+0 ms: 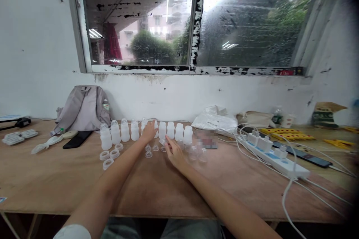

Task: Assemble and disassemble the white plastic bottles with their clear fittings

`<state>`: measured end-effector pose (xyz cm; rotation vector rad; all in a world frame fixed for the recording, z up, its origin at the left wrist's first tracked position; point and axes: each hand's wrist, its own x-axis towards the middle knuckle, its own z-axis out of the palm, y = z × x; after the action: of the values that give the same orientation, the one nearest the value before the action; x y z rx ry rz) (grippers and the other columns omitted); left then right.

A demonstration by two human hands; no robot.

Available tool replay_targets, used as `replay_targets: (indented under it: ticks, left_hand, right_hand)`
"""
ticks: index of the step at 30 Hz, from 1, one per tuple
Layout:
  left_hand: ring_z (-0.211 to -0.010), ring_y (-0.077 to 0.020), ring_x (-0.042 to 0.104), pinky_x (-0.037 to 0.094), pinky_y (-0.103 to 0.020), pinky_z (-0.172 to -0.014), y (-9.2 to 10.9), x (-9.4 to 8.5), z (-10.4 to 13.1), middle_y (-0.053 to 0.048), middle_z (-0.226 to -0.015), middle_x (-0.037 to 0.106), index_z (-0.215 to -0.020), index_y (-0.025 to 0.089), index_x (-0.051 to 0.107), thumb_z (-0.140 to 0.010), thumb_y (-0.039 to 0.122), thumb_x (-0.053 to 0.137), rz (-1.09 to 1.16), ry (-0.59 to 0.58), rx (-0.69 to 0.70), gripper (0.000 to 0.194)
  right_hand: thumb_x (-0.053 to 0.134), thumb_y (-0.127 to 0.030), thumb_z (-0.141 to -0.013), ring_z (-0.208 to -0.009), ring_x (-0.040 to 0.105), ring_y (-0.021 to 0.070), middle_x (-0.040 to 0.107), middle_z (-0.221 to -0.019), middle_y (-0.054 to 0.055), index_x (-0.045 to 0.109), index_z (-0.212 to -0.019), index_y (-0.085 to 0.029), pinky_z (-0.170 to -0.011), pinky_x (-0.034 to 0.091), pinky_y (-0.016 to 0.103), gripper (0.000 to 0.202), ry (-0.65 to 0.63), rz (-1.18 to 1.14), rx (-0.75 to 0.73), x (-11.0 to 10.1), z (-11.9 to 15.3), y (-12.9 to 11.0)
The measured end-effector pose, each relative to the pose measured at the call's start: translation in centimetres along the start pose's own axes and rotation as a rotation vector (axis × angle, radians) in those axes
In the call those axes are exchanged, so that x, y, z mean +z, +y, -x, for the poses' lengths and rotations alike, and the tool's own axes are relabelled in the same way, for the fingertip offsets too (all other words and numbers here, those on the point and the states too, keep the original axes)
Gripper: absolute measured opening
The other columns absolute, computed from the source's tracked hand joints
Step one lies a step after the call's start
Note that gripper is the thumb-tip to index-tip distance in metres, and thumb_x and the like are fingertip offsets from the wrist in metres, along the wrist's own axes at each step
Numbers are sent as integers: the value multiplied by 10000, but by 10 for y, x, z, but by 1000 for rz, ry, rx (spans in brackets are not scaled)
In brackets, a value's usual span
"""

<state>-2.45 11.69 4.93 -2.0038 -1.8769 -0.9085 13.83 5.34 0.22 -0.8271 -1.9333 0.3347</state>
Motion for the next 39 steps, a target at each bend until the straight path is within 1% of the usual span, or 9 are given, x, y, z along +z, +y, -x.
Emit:
replay_targets:
  ticks: [4, 7, 11, 13, 15, 18, 24, 32, 39]
  left_hand:
    - [-1015, -277, 450, 369, -390, -821, 3, 1, 5, -138, -1033, 496, -946, 150, 540, -762, 257, 546, -16, 49, 13, 213]
    - [-1036, -236, 419, 340, -379, -878, 2, -7, 20, -98, -1046, 479, -909, 181, 519, -822, 250, 443, 22, 117, 90, 134]
    - [-962, -191, 455, 373, -328, -851, 6, -28, 51, -88, -1024, 443, -944, 180, 427, -839, 241, 374, 246, 261, 232, 133]
    - [-989, -199, 443, 372, -327, -859, 11, -39, 66, -101, -1037, 417, -959, 166, 385, -798, 234, 424, 324, 267, 295, 179]
    - [-978, -204, 450, 376, -331, -852, 16, -47, 80, -100, -1030, 414, -980, 157, 359, -745, 221, 475, 365, 165, 378, 270]
    - [-868, -183, 491, 411, -312, -779, 20, -49, 91, -67, -968, 449, -1005, 164, 342, -696, 218, 517, 424, -101, 431, 359]
    - [-883, -206, 513, 404, -325, -764, 11, -37, 92, -71, -1002, 523, -989, 178, 413, -717, 419, 542, 498, -306, 292, 385]
    - [-895, -210, 530, 405, -297, -746, 4, -38, 95, -57, -1006, 566, -1028, 193, 468, -659, 508, 585, 562, -293, 157, 499]
    - [-781, -170, 535, 417, -276, -697, -4, -33, 90, -15, -855, 558, -1020, 186, 469, -579, 480, 670, 674, -377, 100, 567]
  right_hand:
    - [378, -254, -849, -994, 527, 225, 522, -1186, 104, 448, -1221, -211, -843, 428, 395, 381, 18, -51, 10, 0, 0, -3]
    - [420, -280, -830, -923, 553, 219, 553, -1127, 102, 490, -1164, -210, -798, 452, 373, 348, 62, -145, 63, 0, -2, -4]
    - [457, -329, -790, -852, 579, 199, 590, -1012, 89, 517, -1046, -205, -695, 493, 339, 291, 161, -379, 301, 1, -8, 3]
    - [470, -335, -760, -779, 593, 188, 595, -946, 84, 508, -992, -195, -625, 507, 325, 274, 199, -511, 433, 2, -10, 9]
    - [492, -326, -728, -700, 596, 176, 592, -889, 76, 496, -952, -188, -586, 510, 320, 263, 224, -593, 532, 2, -11, 13]
    - [508, -315, -706, -635, 587, 164, 584, -815, 53, 481, -918, -193, -571, 513, 318, 246, 208, -657, 581, 0, -10, 11]
    - [510, -302, -707, -694, 585, 168, 571, -767, 25, 478, -859, -211, -584, 505, 294, 180, 72, -671, 388, -10, -8, -10]
    - [576, -299, -697, -716, 577, 142, 590, -798, 10, 501, -898, -203, -677, 472, 283, 235, -24, -556, 225, -13, -7, -17]
    - [593, -330, -680, -753, 565, 156, 596, -787, 14, 563, -882, -196, -632, 467, 281, 244, -176, -611, 238, -19, -13, -7]
